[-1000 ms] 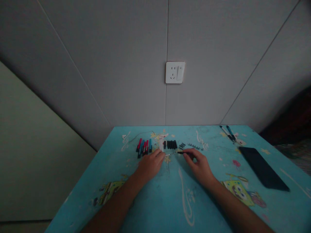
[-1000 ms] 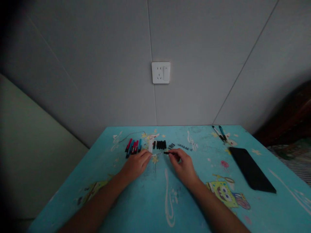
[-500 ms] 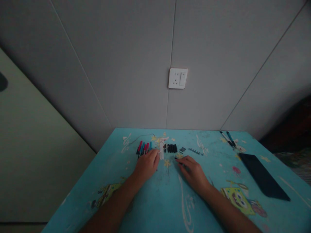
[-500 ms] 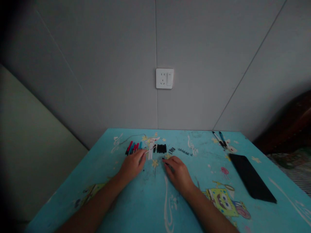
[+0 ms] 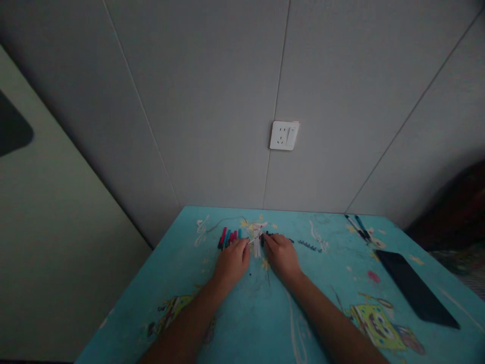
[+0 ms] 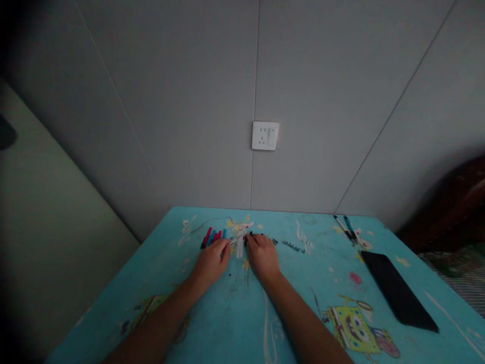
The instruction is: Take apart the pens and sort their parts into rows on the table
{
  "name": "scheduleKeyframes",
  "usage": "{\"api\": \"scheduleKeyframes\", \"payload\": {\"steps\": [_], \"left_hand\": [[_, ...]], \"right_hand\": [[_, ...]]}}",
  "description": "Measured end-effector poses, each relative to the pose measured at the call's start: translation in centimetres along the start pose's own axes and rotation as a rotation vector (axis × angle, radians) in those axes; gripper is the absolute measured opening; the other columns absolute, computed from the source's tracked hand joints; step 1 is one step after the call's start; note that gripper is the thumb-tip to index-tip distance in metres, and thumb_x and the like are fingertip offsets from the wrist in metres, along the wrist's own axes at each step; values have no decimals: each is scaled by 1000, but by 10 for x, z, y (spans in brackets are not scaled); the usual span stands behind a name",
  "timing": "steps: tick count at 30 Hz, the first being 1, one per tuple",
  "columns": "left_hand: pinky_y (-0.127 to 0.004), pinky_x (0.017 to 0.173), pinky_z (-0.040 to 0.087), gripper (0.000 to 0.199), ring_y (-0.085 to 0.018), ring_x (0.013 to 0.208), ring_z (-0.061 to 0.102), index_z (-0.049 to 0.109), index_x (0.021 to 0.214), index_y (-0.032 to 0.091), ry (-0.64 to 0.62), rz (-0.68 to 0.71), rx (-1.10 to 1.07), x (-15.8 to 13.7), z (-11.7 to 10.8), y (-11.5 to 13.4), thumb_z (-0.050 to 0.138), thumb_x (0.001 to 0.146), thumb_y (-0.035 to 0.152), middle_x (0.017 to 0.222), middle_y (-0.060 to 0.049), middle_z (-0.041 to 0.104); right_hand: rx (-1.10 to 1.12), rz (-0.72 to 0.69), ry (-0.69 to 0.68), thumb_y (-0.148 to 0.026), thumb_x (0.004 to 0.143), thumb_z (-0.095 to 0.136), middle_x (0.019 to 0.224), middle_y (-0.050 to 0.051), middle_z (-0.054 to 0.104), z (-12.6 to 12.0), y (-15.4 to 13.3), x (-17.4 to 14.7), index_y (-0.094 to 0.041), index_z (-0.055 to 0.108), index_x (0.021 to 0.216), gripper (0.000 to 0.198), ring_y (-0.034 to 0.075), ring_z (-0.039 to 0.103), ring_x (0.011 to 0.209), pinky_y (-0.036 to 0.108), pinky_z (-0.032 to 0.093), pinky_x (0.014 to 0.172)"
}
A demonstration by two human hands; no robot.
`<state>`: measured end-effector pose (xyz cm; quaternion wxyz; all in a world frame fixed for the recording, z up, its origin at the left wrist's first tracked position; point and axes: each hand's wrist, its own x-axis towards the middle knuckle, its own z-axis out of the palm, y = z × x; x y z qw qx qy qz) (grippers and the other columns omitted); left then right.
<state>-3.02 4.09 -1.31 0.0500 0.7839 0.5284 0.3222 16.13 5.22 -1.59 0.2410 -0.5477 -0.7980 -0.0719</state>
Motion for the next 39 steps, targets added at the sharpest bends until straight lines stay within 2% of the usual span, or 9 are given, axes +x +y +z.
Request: {"api": "scheduleKeyframes", "payload": {"steps": [4, 11, 16, 19, 21, 25, 29, 32, 39], "left_hand": [[-33, 82, 50, 21, -20, 90, 65, 61, 102, 21, -14, -21, 21, 1, -1, 4, 41, 96, 21, 95, -7, 67], [-33, 82, 50, 21, -21, 92, 65, 63, 101, 21, -33, -15, 31, 1, 1, 5, 42, 96, 23, 93, -7, 68], [-31, 79, 50, 22, -20, 87, 65, 65, 99, 22, -36, 0, 41, 1, -2, 6, 43, 96, 24, 91, -6, 68], [-29, 81, 50, 23, -18, 87, 65, 66, 104, 24, -75, 83, 27, 0, -4, 7, 45, 95, 23, 93, -5, 67], [-26, 81, 50, 25, -17, 86, 66, 65, 110, 25, -126, 169, 18, -2, -6, 9, 45, 96, 23, 95, -4, 67], [-25, 77, 50, 27, -16, 85, 66, 63, 115, 27, -192, 255, 50, -4, -8, 13, 44, 97, 21, 98, -3, 66], [-27, 77, 51, 26, -17, 85, 66, 64, 112, 26, -176, 218, 74, -2, -6, 10, 44, 96, 20, 99, -4, 66], [-30, 81, 52, 26, -19, 89, 66, 63, 113, 26, -113, 141, 65, 0, -5, 4, 44, 95, 19, 102, -5, 67], [-36, 91, 50, 27, -20, 101, 63, 62, 113, 21, 46, -5, 48, 3, -6, -5, 40, 99, 24, 106, -8, 66]], "right_hand": [[-19, 0, -21, -24, 96, 51, 99, 8, 64, 1, -1, 2, -27, 62, 125, 31, 22, 56, 92, 33, 41, 82], [44, -34, -4, -21, 94, 51, 105, 9, 62, -4, 2, -3, -23, 68, 111, 24, 23, 54, 97, 36, 40, 84], [180, -21, 74, -21, 95, 47, 107, 11, 63, -13, 0, -8, -19, 65, 112, 25, 24, 55, 99, 39, 41, 88], [248, -13, 131, -24, 97, 45, 112, 11, 63, -23, 2, -16, -20, 60, 122, 29, 25, 55, 103, 41, 41, 92], [257, -45, 109, -27, 97, 47, 113, 11, 63, -29, 5, -21, -21, 60, 124, 30, 25, 55, 104, 41, 41, 92], [255, -83, 17, -28, 97, 49, 99, 7, 68, -35, 12, -26, -23, 68, 107, 21, 23, 57, 96, 38, 42, 87], [276, -46, 49, -27, 97, 49, 94, 8, 69, -33, 23, -23, -21, 69, 100, 21, 23, 59, 91, 37, 43, 85], [283, 11, 109, -26, 97, 48, 94, 9, 69, -31, 31, -22, -19, 69, 101, 23, 22, 60, 89, 36, 45, 84], [240, 46, 116, -25, 96, 45, 94, 10, 68, -34, 37, -25, -18, 68, 109, 27, 22, 61, 87, 36, 46, 84]]}}
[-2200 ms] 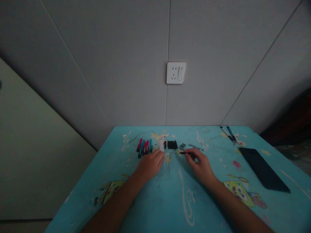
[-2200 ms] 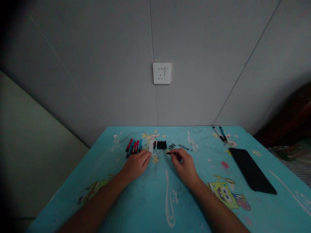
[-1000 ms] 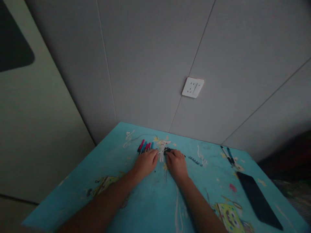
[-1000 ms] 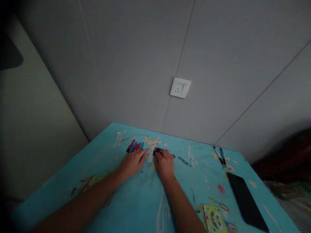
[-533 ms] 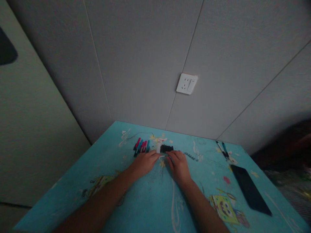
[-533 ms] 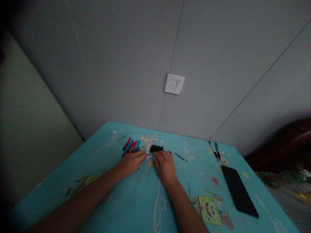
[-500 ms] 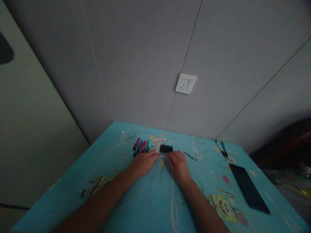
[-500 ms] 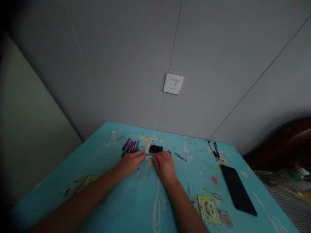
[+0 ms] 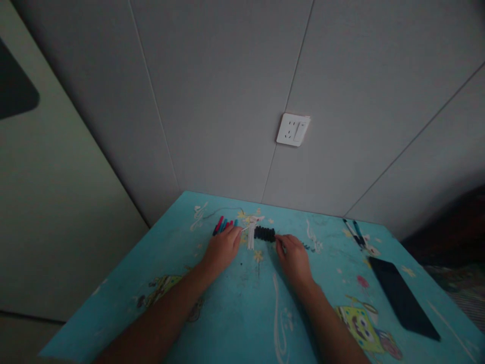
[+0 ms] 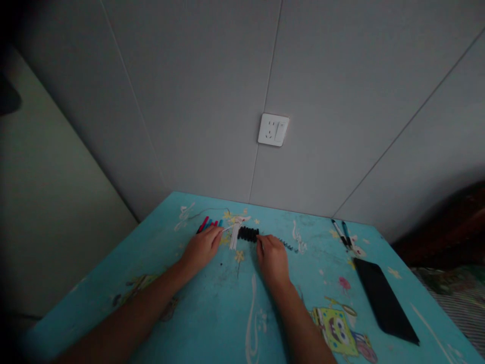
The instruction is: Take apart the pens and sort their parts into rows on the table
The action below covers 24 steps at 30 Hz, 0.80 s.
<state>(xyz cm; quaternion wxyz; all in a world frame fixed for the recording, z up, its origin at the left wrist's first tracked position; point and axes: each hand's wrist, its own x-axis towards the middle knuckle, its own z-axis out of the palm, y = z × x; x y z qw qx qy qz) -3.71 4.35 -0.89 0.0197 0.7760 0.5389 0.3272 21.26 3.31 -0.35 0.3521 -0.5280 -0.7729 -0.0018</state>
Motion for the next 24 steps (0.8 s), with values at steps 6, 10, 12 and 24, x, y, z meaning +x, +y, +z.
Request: {"api": "scheduleKeyframes", "payload": {"steps": [6, 10, 12, 24], "left_hand": [[-34, 89, 50, 26, -19, 98, 64, 63, 111, 22, -31, 1, -11, -1, -1, 2, 40, 99, 25, 102, -6, 67], [-34, 90, 50, 26, -19, 97, 64, 62, 112, 22, -57, 12, -12, -2, 0, 3, 40, 98, 24, 102, -7, 67], [-34, 89, 50, 27, -19, 97, 64, 62, 114, 21, -64, 13, -13, -2, 0, 3, 40, 98, 24, 104, -7, 67], [-33, 87, 50, 26, -20, 95, 65, 63, 110, 22, -88, 34, -5, -2, 1, 3, 41, 98, 25, 102, -7, 68]], "right_hand": [[-179, 96, 163, -25, 95, 45, 99, 12, 67, -20, 31, 3, -17, 69, 107, 28, 25, 59, 93, 40, 44, 87], [-260, 99, 100, -22, 93, 49, 96, 12, 68, -20, 41, 2, -17, 69, 105, 25, 26, 58, 91, 40, 42, 86], [-274, 81, 51, -21, 92, 51, 95, 11, 70, -14, 38, 1, -17, 69, 106, 24, 26, 58, 90, 39, 42, 85], [-315, 39, -41, -18, 89, 57, 86, 7, 71, 0, 18, 1, -24, 70, 96, 17, 26, 57, 87, 36, 37, 74]]}}
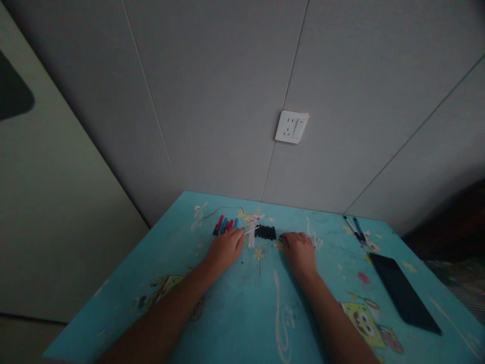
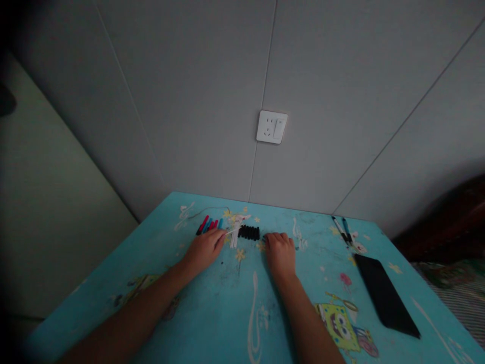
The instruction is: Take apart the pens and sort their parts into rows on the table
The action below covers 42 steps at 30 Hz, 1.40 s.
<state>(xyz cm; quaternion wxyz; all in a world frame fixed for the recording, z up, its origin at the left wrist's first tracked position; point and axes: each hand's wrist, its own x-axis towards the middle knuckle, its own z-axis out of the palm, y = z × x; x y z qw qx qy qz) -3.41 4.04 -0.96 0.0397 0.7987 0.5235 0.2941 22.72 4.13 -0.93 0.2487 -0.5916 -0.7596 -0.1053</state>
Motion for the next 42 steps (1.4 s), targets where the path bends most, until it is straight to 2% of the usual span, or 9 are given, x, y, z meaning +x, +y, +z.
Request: {"api": "scheduleKeyframes", "payload": {"steps": [7, 10, 13, 17, 21, 27, 35, 38, 42], "left_hand": [[-33, 84, 51, 24, -20, 93, 65, 64, 107, 22, -19, 15, 9, 1, 0, 0, 43, 97, 25, 98, -7, 68], [-32, 84, 51, 24, -19, 92, 65, 63, 109, 23, -34, 49, 8, 0, -2, 4, 42, 98, 25, 99, -6, 68], [-30, 85, 51, 27, -18, 92, 65, 62, 112, 24, -68, 121, -12, -3, -5, 14, 39, 99, 26, 99, -5, 67], [-29, 83, 51, 29, -18, 92, 65, 59, 119, 24, -91, 206, -33, -8, -8, 27, 37, 100, 27, 101, -6, 67], [-28, 82, 51, 31, -18, 92, 65, 56, 124, 24, -96, 224, -41, -10, -8, 29, 36, 100, 27, 102, -6, 66], [-28, 73, 48, 28, -18, 83, 64, 62, 101, 21, -153, 196, 0, -9, -9, 28, 35, 101, 32, 89, -5, 64], [-25, 70, 42, 29, -16, 76, 63, 61, 84, 20, -183, 188, 3, -9, -11, 31, 38, 99, 30, 80, -3, 64], [-25, 68, 40, 29, -15, 72, 62, 59, 79, 20, -158, 100, 39, -7, -12, 27, 38, 98, 27, 77, -3, 64], [-27, 63, 38, 31, -18, 67, 62, 62, 76, 19, -183, -71, 166, -4, -10, 17, 39, 95, 29, 73, -5, 66]], "right_hand": [[92, 22, 21, -21, 92, 54, 91, 9, 70, -7, -9, -1, -22, 70, 98, 18, 26, 58, 89, 38, 40, 78], [270, -16, -9, -26, 94, 51, 90, 9, 70, -9, -28, -4, -20, 71, 98, 21, 25, 60, 89, 37, 42, 83], [545, -9, -71, -32, 97, 47, 88, 6, 71, -7, -54, -9, -21, 72, 94, 27, 22, 62, 85, 33, 46, 81], [848, 115, -84, -36, 97, 47, 88, 4, 71, -6, -74, -11, -20, 71, 94, 28, 19, 63, 81, 29, 47, 75], [967, 300, -43, -41, 94, 51, 77, 3, 67, -5, -71, -8, -16, 69, 85, 32, 17, 60, 71, 26, 45, 64], [972, 355, 39, -40, 92, 53, 67, 0, 57, -9, -66, -7, -17, 63, 76, 30, 15, 51, 64, 25, 39, 59], [858, 307, 118, -37, 94, 52, 73, 1, 61, -14, -66, -7, -18, 66, 85, 26, 14, 52, 65, 25, 39, 60], [823, 269, 121, -35, 97, 48, 80, 3, 64, -14, -65, -8, -18, 68, 91, 27, 16, 56, 71, 26, 40, 64], [760, 227, 107, -32, 97, 48, 77, 3, 63, -13, -64, -11, -18, 68, 87, 26, 15, 54, 67, 26, 39, 63]]}}
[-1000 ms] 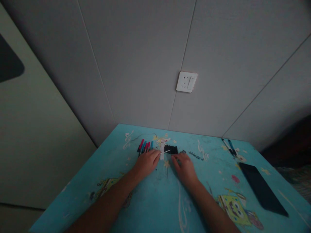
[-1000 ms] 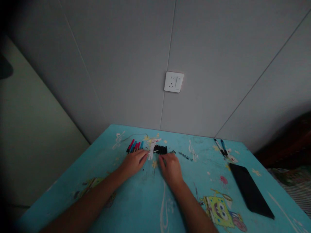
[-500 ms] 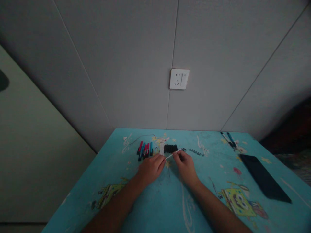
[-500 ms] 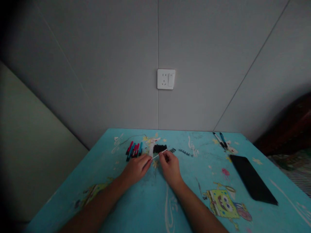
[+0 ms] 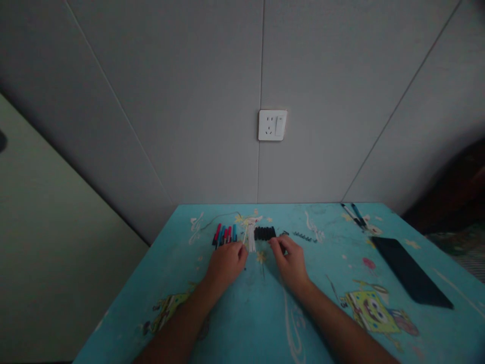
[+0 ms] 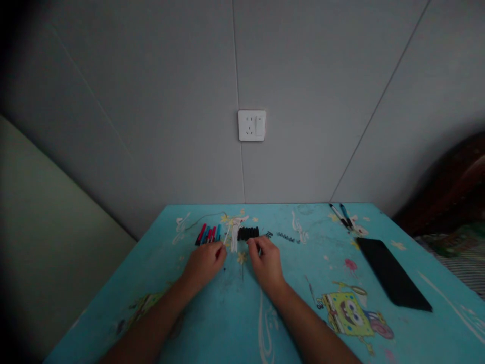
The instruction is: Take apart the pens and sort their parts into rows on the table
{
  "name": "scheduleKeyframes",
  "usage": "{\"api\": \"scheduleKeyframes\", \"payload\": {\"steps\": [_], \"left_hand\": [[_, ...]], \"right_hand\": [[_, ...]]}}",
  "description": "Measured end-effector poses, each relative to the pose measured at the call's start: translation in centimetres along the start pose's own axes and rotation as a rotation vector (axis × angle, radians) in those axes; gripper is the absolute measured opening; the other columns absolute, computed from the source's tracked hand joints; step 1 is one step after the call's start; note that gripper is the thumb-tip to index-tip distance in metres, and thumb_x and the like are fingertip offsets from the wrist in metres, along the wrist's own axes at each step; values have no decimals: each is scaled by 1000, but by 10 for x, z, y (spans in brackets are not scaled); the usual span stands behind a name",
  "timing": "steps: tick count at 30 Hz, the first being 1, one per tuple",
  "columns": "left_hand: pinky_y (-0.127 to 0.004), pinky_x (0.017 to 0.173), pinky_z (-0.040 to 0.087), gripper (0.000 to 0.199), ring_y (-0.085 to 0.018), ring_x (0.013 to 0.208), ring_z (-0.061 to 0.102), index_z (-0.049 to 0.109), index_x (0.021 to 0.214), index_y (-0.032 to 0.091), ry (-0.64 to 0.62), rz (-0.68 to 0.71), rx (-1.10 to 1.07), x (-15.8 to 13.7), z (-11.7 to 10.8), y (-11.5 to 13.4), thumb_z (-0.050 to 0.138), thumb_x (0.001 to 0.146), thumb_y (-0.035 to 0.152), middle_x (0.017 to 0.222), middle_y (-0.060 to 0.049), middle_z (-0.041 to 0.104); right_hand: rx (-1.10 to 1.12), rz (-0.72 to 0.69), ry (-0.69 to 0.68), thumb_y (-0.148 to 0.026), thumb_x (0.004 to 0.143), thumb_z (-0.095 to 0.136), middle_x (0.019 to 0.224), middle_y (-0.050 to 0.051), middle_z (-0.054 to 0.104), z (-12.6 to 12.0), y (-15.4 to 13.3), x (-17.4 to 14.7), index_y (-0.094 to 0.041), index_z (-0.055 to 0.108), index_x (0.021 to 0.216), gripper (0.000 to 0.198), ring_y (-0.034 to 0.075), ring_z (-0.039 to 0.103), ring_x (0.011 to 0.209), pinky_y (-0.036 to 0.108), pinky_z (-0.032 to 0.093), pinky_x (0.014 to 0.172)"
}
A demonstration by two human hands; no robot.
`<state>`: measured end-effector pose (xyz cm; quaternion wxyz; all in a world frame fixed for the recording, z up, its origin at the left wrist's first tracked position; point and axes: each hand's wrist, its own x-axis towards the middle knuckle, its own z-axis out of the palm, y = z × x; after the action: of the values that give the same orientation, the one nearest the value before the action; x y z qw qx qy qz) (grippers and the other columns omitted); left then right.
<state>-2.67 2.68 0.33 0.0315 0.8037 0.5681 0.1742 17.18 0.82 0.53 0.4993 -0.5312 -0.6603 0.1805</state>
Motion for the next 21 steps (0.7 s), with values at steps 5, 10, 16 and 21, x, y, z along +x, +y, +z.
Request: {"api": "scheduleKeyframes", "payload": {"steps": [5, 10, 16, 21], "left_hand": [[-29, 61, 38, 34, -21, 68, 64, 65, 79, 18, -89, -100, 94, 1, 7, -4, 39, 95, 33, 75, -8, 68], [-29, 66, 42, 32, -20, 75, 65, 63, 85, 20, -64, -38, 72, -1, 9, -1, 37, 97, 34, 83, -6, 69], [-29, 72, 45, 30, -20, 82, 64, 61, 88, 21, -14, -6, 33, -2, 5, 2, 40, 98, 40, 90, -4, 66], [-28, 83, 48, 27, -19, 99, 62, 60, 117, 24, 26, 30, 0, 0, 9, 0, 42, 97, 30, 115, -5, 62]], "right_hand": [[-36, -37, -62, -30, 96, 50, 73, 2, 62, 3, 2, -1, -18, 68, 83, 26, 15, 54, 65, 26, 38, 62], [-58, -53, -77, -29, 96, 48, 71, 2, 60, 4, 1, -2, -18, 65, 77, 28, 15, 54, 65, 27, 37, 62], [-68, -42, -81, -29, 95, 49, 68, 1, 58, 5, 1, -2, -18, 63, 74, 28, 14, 53, 64, 26, 37, 61], [-78, -44, -96, -29, 96, 48, 67, 1, 58, 5, 0, -2, -18, 62, 72, 30, 14, 53, 63, 26, 36, 60]]}}
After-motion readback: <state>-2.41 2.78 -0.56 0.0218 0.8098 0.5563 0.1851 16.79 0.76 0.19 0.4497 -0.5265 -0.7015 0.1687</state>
